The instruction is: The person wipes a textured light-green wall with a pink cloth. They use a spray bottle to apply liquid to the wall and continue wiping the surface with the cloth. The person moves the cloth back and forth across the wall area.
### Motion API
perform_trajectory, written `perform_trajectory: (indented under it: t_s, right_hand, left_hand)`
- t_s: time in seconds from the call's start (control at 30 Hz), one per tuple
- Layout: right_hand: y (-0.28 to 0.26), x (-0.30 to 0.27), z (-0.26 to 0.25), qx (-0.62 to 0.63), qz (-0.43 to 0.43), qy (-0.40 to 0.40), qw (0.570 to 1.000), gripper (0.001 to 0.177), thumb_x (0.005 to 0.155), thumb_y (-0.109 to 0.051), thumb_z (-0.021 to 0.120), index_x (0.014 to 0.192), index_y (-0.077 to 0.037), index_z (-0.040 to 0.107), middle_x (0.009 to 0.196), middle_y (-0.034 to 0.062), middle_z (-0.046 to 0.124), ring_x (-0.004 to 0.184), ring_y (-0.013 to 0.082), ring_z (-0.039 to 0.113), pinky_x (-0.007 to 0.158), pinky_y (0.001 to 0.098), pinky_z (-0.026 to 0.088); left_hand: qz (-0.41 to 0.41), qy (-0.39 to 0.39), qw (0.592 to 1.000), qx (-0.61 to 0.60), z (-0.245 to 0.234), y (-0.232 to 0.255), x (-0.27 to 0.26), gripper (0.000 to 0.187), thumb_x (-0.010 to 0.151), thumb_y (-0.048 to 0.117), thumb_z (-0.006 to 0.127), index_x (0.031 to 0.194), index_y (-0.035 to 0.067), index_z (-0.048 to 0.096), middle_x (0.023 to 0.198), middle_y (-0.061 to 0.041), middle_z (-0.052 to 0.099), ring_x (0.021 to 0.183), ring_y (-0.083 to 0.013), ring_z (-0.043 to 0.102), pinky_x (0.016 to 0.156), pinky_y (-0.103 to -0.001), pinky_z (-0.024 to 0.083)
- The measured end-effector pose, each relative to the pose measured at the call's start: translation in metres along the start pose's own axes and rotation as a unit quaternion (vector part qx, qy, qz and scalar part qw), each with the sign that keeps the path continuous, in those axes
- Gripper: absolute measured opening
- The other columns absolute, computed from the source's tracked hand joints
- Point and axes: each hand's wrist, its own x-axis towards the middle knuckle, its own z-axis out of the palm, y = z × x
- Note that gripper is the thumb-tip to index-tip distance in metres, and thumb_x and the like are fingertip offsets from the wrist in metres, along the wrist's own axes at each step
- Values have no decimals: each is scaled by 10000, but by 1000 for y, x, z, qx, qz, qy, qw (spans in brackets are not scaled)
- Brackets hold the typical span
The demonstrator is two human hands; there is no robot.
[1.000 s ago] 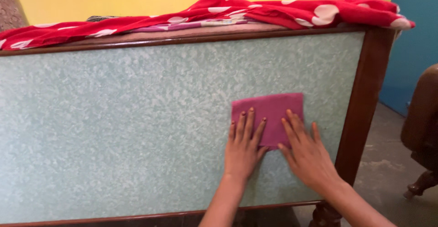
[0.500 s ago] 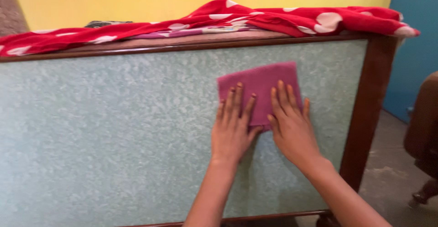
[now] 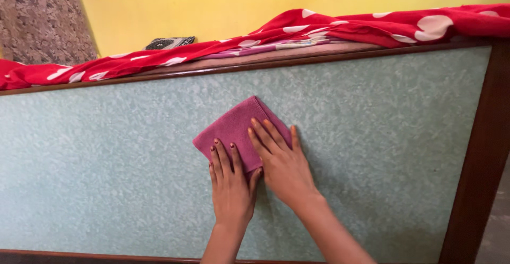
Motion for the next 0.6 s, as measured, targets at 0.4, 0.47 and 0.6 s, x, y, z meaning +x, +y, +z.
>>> perform_trajectory:
  t_s: [0.4, 0.47, 0.6]
  right_hand:
    - [132, -81, -62, -93, 68, 52, 992, 584, 956, -287, 584, 1516, -182, 456, 1643, 61, 347, 1515, 262, 321, 1166, 684, 218]
    - [157, -99, -77, -124, 94, 34, 987, 603, 952, -317, 574, 1525, -186, 438, 1647, 64, 332, 1513, 260, 314, 1162, 685, 219]
    - [196, -145, -98, -159, 147, -2, 976, 640, 938, -370, 552, 1537, -195, 406, 1653, 61, 306, 1506, 254, 299, 1161, 680, 213]
  left_hand:
    - [120, -15, 986, -112, 37, 128, 32, 864, 862, 390, 713, 1564, 56, 335, 1674, -204, 166, 1547, -396, 169, 1216, -553, 201]
    - [140, -25, 981, -131, 45, 160, 32, 870, 839, 377, 730, 1557, 65, 350, 1671, -196, 178, 1550, -381, 180, 1218, -549, 201]
    - [196, -43, 966, -160, 58, 209, 22, 873, 843, 394, 725, 1569, 71, 363, 1687, -170, 192, 1567, -334, 179, 1247, -517, 178]
